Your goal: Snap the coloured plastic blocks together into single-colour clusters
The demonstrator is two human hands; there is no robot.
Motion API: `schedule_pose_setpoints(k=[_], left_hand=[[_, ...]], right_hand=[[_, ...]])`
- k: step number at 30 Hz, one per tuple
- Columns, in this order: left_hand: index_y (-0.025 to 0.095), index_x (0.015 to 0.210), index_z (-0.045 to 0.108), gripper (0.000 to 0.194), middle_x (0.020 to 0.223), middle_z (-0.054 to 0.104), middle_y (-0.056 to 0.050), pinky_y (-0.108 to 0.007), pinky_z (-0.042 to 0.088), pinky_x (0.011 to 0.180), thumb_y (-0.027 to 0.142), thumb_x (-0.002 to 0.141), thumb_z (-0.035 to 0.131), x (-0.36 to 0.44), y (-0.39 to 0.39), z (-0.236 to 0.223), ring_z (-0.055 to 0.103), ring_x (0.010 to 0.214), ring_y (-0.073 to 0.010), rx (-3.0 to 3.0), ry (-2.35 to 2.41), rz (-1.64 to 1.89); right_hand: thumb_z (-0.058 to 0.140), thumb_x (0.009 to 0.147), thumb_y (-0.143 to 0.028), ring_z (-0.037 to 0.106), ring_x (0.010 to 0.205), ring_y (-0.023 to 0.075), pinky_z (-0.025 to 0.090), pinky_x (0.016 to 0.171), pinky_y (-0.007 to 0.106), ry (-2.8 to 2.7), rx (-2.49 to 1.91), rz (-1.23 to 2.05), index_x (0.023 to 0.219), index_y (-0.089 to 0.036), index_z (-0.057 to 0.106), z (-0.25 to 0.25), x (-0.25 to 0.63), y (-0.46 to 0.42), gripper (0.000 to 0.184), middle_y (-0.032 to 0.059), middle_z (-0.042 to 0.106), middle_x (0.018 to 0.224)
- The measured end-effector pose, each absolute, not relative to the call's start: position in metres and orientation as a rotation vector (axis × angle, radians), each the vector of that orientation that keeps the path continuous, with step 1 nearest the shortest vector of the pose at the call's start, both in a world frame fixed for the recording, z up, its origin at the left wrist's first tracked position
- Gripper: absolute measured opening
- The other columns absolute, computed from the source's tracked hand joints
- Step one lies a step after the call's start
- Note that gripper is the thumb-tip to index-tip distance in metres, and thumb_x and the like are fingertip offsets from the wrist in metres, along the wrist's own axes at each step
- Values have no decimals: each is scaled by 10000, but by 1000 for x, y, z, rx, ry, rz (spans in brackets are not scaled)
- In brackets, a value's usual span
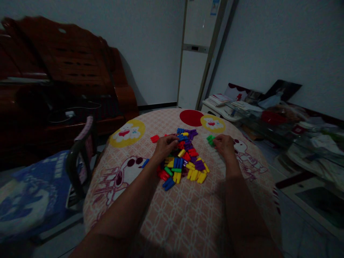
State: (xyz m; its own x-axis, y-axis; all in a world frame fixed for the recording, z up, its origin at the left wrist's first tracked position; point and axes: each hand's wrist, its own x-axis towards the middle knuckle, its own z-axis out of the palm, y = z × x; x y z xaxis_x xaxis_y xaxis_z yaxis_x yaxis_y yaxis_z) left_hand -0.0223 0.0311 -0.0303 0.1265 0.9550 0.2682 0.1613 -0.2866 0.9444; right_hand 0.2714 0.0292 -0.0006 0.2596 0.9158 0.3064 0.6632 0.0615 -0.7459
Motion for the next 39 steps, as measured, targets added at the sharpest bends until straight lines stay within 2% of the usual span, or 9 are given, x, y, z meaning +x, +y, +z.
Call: schedule_pose_setpoints(k=[3,9,14,18,24,28,33,37,39], left_hand=[[133,940,739,305,729,736,-44,-272,546,593,373,776,647,-24,31,-30,662,602,-169,1619,1142,1263],[148,937,761,268,693,722,-26,-244,523,587,299,786,600,-27,30,-30,665,617,-163,1605,1283,1328],[148,973,768,270,779,746,-38,-254,524,641,248,795,592,-36,34,-28,690,695,-171,1651,1452,1361],[151,931,778,210,769,741,-39,-276,518,676,242,798,642,-45,32,-15,679,717,-187,1884,1510,1062],[178,997,791,228,1139,706,-130,-401,488,966,299,824,707,-27,20,-8,614,1112,-303,2455,1681,619],[142,1058,767,359,1239,638,-174,-427,480,978,387,796,751,-18,22,-22,549,1182,-342,2504,1826,440],[118,966,765,305,1154,664,-177,-435,486,947,364,791,726,-25,28,-26,577,1115,-333,2464,1792,541],[125,925,752,284,990,705,-123,-414,507,910,362,776,703,-30,30,-18,631,969,-273,2142,1644,971],[128,975,744,347,952,715,-96,-384,531,840,398,760,709,-29,28,-14,650,892,-242,1899,1410,1136]], right_hand=[[662,735,-195,671,633,197,470,627,281,-1574,-1796,109,682,-164,695,-8,286,32,70,77,710,648],[611,813,-190,700,827,246,464,754,316,-1750,-1929,-92,830,-147,746,-21,282,34,143,141,764,871],[576,833,-197,697,846,257,461,763,328,-1790,-1947,-178,885,-136,745,-32,284,35,187,158,762,909],[591,810,-231,697,817,260,465,742,326,-1707,-1875,-189,938,-140,744,-28,284,35,220,143,762,863],[569,826,-322,704,780,262,468,718,328,-1645,-1723,-112,885,-157,737,-14,268,36,243,132,749,803],[567,795,-342,696,749,253,474,713,330,-1681,-1654,-67,813,-166,729,-12,261,34,240,130,745,790],[600,727,-388,664,678,220,498,668,321,-1598,-1509,153,743,-179,720,-7,249,31,242,88,721,711],[665,672,-438,603,530,173,460,478,268,-1495,-1393,744,804,-169,725,-1,215,24,305,38,693,653],[702,647,-423,610,531,164,466,453,252,-1487,-1287,968,847,-165,731,-1,194,20,328,31,698,664]])
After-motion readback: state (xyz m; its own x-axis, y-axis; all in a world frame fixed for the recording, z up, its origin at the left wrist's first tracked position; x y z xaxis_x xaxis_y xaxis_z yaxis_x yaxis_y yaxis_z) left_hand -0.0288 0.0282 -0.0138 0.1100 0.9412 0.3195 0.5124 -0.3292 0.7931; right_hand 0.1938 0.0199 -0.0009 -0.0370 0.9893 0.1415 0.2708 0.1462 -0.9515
